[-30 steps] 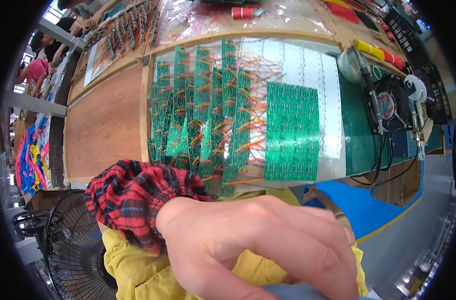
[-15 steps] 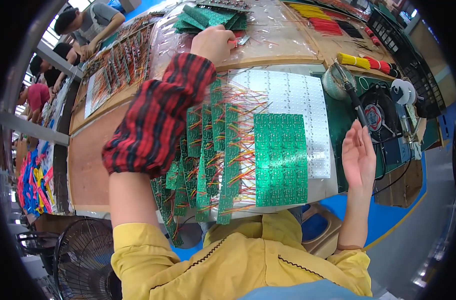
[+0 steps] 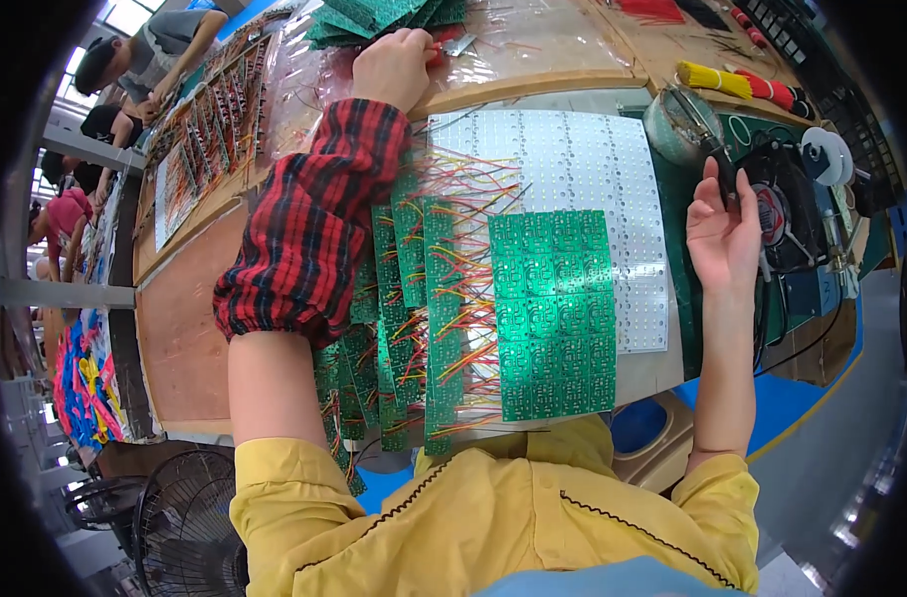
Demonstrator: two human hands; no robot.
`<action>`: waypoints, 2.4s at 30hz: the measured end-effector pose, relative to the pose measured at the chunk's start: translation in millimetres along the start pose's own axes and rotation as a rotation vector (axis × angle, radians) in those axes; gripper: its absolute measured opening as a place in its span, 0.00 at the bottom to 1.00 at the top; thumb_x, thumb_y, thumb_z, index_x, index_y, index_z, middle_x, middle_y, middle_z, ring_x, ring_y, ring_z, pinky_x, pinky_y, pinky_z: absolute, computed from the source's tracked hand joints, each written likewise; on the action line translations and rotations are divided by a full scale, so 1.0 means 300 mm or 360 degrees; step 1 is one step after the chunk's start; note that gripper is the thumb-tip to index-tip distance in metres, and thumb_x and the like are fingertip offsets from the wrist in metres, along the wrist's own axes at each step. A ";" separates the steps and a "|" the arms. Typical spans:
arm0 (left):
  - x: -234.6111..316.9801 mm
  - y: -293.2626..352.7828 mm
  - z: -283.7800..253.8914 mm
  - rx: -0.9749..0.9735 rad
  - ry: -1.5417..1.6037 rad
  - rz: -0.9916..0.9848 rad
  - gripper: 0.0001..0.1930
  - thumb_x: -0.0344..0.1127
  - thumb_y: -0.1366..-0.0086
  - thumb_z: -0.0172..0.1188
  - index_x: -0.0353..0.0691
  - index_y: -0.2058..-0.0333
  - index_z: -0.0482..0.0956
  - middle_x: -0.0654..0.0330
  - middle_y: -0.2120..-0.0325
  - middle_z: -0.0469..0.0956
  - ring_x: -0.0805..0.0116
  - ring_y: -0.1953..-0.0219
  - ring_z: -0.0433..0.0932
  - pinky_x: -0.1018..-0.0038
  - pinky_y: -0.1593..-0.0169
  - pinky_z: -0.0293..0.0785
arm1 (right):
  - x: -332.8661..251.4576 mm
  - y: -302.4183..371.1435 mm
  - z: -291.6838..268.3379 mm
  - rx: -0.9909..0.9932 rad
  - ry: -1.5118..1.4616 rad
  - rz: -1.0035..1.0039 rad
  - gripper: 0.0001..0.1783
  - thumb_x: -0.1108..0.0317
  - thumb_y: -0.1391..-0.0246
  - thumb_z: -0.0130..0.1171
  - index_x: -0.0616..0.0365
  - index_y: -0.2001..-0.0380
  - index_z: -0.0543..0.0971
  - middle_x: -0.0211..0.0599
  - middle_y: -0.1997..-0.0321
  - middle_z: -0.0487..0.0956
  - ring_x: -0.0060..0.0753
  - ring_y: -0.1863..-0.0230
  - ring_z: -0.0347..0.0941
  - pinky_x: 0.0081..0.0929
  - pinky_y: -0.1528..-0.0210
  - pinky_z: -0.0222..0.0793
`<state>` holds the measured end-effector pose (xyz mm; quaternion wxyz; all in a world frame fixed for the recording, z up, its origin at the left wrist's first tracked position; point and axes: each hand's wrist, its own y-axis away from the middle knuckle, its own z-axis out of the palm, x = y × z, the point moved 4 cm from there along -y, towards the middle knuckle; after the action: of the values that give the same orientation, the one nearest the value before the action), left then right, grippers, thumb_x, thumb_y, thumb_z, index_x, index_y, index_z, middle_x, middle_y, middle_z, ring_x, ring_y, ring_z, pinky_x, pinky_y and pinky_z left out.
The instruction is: Soldering wires onto circuit boards at an industrial assembly station.
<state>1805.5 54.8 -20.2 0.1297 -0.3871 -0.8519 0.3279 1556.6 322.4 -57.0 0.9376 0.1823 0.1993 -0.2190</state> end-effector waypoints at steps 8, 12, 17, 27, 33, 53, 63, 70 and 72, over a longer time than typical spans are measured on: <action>0.000 0.012 0.017 0.0035 -0.0028 0.0144 0.08 0.38 0.44 0.53 0.46 0.68 0.76 0.59 0.74 0.75 0.59 0.69 0.74 0.67 0.67 0.71 | 0.002 0.041 0.011 -0.0138 0.0003 0.0010 0.13 0.62 0.45 0.49 0.59 0.60 0.71 0.40 0.61 0.75 0.25 0.72 0.67 0.18 0.76 0.59; -0.004 0.014 0.027 -0.0100 -0.0162 0.0059 0.08 0.39 0.43 0.52 0.46 0.67 0.76 0.61 0.75 0.74 0.62 0.70 0.74 0.70 0.69 0.71 | 0.005 0.060 0.028 -0.0091 0.0036 -0.0076 0.10 0.63 0.46 0.52 0.56 0.65 0.72 0.39 0.66 0.75 0.24 0.73 0.66 0.19 0.76 0.57; 0.034 -0.015 -0.038 -0.0122 0.0161 -0.0104 0.18 0.44 0.50 0.59 0.40 0.67 0.65 0.51 0.81 0.75 0.50 0.77 0.75 0.59 0.71 0.69 | 0.002 0.060 0.007 -0.0156 0.0069 -0.0055 0.08 0.63 0.47 0.52 0.55 0.67 0.72 0.33 0.74 0.72 0.23 0.76 0.61 0.19 0.77 0.55; 0.031 -0.193 -0.143 -0.0025 0.1100 -0.0329 0.09 0.38 0.38 0.48 0.39 0.67 0.71 0.49 0.74 0.77 0.54 0.71 0.76 0.65 0.65 0.71 | -0.022 0.076 -0.025 -0.0089 0.0218 -0.0276 0.10 0.63 0.47 0.52 0.58 0.65 0.72 0.33 0.75 0.72 0.22 0.75 0.61 0.19 0.76 0.55; 0.246 0.084 -0.444 -0.0737 0.2176 -0.0867 0.14 0.39 0.39 0.51 0.32 0.62 0.73 0.69 0.78 0.68 0.82 0.78 0.66 0.81 0.75 0.66 | 0.027 0.108 0.073 -0.0344 0.0378 -0.0258 0.11 0.63 0.46 0.49 0.59 0.65 0.72 0.32 0.77 0.72 0.22 0.75 0.62 0.19 0.76 0.56; 0.434 0.375 -0.424 -0.0512 0.0769 -0.0209 0.05 0.28 0.52 0.61 0.37 0.75 0.75 0.58 0.81 0.69 0.63 0.78 0.70 0.72 0.74 0.67 | 0.158 0.347 0.119 -0.0440 0.1444 -0.0522 0.09 0.72 0.51 0.49 0.65 0.66 0.66 0.43 0.77 0.73 0.28 0.79 0.71 0.23 0.73 0.68; 0.429 0.379 -0.404 -0.0503 0.0816 -0.0219 0.04 0.28 0.49 0.59 0.36 0.75 0.72 0.58 0.81 0.68 0.60 0.78 0.70 0.70 0.76 0.65 | 0.170 0.357 0.066 -0.0474 0.1574 -0.0563 0.10 0.71 0.52 0.53 0.63 0.67 0.66 0.37 0.73 0.71 0.25 0.76 0.71 0.21 0.72 0.69; 0.438 0.373 -0.403 -0.0523 0.0781 -0.0215 0.06 0.29 0.49 0.59 0.36 0.75 0.72 0.57 0.80 0.68 0.60 0.79 0.70 0.70 0.76 0.65 | 0.170 0.359 0.057 -0.0456 0.1616 -0.0533 0.10 0.73 0.53 0.55 0.62 0.67 0.67 0.36 0.72 0.71 0.23 0.74 0.71 0.19 0.72 0.70; 0.438 0.376 -0.400 -0.0510 0.0780 -0.0208 0.05 0.30 0.48 0.59 0.36 0.75 0.72 0.57 0.81 0.68 0.60 0.79 0.70 0.70 0.76 0.65 | 0.174 0.362 0.060 -0.0489 0.1623 -0.0524 0.10 0.73 0.54 0.55 0.62 0.67 0.67 0.36 0.72 0.70 0.24 0.74 0.71 0.19 0.72 0.69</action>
<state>1839.7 262.4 -8.7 0.2896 -0.4145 -0.8593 0.0770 1657.2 388.0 -37.8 0.6916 0.0929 0.6832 -0.2151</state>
